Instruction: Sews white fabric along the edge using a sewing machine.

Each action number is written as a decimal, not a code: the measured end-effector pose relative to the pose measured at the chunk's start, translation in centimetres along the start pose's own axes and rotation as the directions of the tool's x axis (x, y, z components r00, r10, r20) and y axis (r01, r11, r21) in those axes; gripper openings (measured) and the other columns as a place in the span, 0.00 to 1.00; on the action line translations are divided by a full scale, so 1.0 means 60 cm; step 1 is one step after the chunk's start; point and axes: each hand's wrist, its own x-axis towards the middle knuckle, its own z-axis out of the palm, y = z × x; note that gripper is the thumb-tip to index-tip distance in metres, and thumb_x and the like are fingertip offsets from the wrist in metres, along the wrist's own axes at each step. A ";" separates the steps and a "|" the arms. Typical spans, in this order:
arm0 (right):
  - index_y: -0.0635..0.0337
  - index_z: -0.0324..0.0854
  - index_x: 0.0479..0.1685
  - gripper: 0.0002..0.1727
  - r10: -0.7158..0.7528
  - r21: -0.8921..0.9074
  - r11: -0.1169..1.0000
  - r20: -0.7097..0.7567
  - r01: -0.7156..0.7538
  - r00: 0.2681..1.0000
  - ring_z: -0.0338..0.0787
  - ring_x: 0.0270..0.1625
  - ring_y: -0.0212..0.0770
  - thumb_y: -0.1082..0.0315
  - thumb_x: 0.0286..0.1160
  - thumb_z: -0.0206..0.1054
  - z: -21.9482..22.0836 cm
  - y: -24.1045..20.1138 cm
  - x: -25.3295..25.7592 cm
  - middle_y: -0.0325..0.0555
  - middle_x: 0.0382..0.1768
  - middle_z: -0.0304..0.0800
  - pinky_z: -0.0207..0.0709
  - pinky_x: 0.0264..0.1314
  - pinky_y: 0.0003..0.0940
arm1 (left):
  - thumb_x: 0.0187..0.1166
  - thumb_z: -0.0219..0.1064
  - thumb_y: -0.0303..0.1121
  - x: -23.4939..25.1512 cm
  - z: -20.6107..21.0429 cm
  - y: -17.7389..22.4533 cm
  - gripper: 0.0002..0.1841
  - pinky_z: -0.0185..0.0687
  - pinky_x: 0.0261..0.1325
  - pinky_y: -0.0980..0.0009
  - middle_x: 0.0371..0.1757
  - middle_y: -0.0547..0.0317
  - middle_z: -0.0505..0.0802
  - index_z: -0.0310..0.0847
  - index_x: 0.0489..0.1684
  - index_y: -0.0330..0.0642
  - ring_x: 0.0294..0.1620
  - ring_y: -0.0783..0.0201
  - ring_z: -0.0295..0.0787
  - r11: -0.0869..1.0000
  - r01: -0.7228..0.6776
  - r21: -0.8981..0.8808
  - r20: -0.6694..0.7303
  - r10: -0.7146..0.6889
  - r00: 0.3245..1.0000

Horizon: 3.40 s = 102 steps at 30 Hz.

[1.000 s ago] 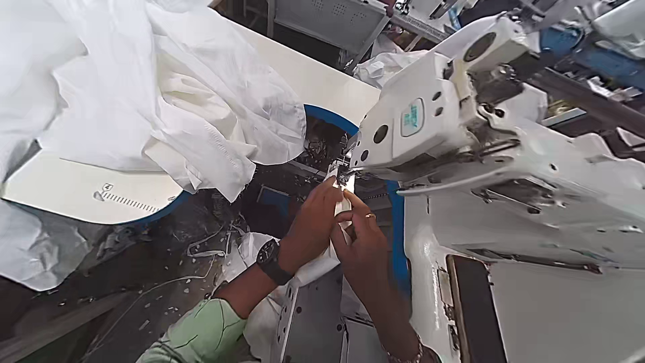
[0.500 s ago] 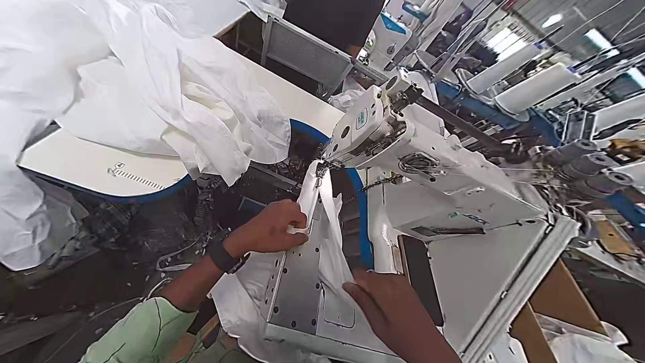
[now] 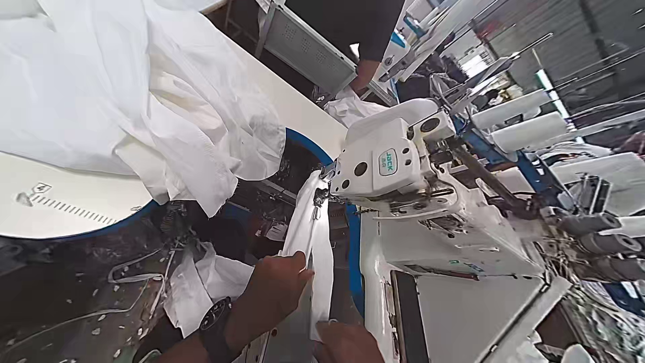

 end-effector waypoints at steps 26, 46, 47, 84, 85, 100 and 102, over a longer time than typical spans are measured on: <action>0.69 0.85 0.40 0.15 0.073 -0.038 0.997 -0.006 -0.073 0.997 0.92 0.37 0.62 0.66 0.80 0.57 -0.026 -0.007 0.087 0.59 0.26 0.87 0.78 0.40 0.58 | 0.80 0.59 0.32 0.002 -0.038 -0.001 0.12 0.77 0.23 0.53 0.15 0.48 0.82 0.83 0.33 0.31 0.17 0.50 0.84 0.980 0.120 -0.161 0.230 -0.081 0.970; 0.68 0.86 0.26 0.14 -0.030 -0.046 0.999 -0.192 0.022 0.981 0.91 0.23 0.55 0.69 0.77 0.63 -0.016 -0.035 -0.058 0.55 0.18 0.85 0.80 0.21 0.50 | 0.73 0.62 0.28 -0.079 -0.085 0.092 0.13 0.79 0.18 0.58 0.21 0.53 0.91 0.96 0.40 0.38 0.18 0.55 0.89 0.991 0.131 0.014 0.245 -0.130 0.961; 0.66 0.87 0.25 0.13 -0.065 -0.072 0.996 -0.191 0.052 0.979 0.92 0.23 0.54 0.69 0.76 0.64 -0.018 -0.045 -0.042 0.54 0.18 0.86 0.80 0.20 0.49 | 0.71 0.62 0.29 -0.073 -0.078 0.080 0.13 0.73 0.14 0.62 0.19 0.55 0.87 0.96 0.36 0.40 0.15 0.57 0.84 0.996 0.080 0.030 0.203 -0.084 0.976; 0.73 0.88 0.33 0.16 0.281 0.106 0.949 0.137 -0.297 0.950 0.91 0.38 0.66 0.64 0.77 0.68 0.016 0.058 0.033 0.64 0.29 0.90 0.78 0.44 0.67 | 0.83 0.62 0.33 0.030 -0.096 -0.071 0.14 0.82 0.41 0.46 0.30 0.45 0.92 0.91 0.36 0.33 0.34 0.48 0.91 0.930 0.345 -0.124 0.405 -0.270 0.873; 0.73 0.88 0.34 0.17 0.314 0.116 0.933 0.202 -0.342 0.927 0.92 0.42 0.67 0.62 0.78 0.68 0.036 0.081 0.040 0.65 0.31 0.91 0.78 0.48 0.67 | 0.86 0.59 0.32 0.052 -0.107 -0.103 0.15 0.79 0.48 0.40 0.34 0.39 0.91 0.89 0.40 0.29 0.40 0.42 0.89 0.922 0.383 -0.050 0.509 -0.306 0.804; 0.69 0.87 0.43 0.19 0.360 0.160 0.905 0.203 -0.393 0.911 0.90 0.51 0.60 0.61 0.89 0.58 0.083 0.109 0.053 0.62 0.40 0.91 0.76 0.59 0.58 | 0.70 0.69 0.18 -0.093 -0.183 -0.105 0.07 0.78 0.50 0.28 0.45 0.25 0.91 0.87 0.41 0.24 0.52 0.22 0.88 0.654 0.356 0.668 -0.032 -0.453 0.891; 0.70 0.88 0.43 0.18 0.350 0.184 0.907 0.175 -0.380 0.920 0.91 0.51 0.60 0.61 0.88 0.60 0.085 0.109 0.054 0.62 0.40 0.92 0.76 0.59 0.59 | 0.66 0.69 0.15 -0.100 -0.269 -0.081 0.08 0.79 0.49 0.28 0.45 0.26 0.92 0.87 0.41 0.23 0.52 0.22 0.88 0.595 0.297 0.747 -0.123 -0.315 0.941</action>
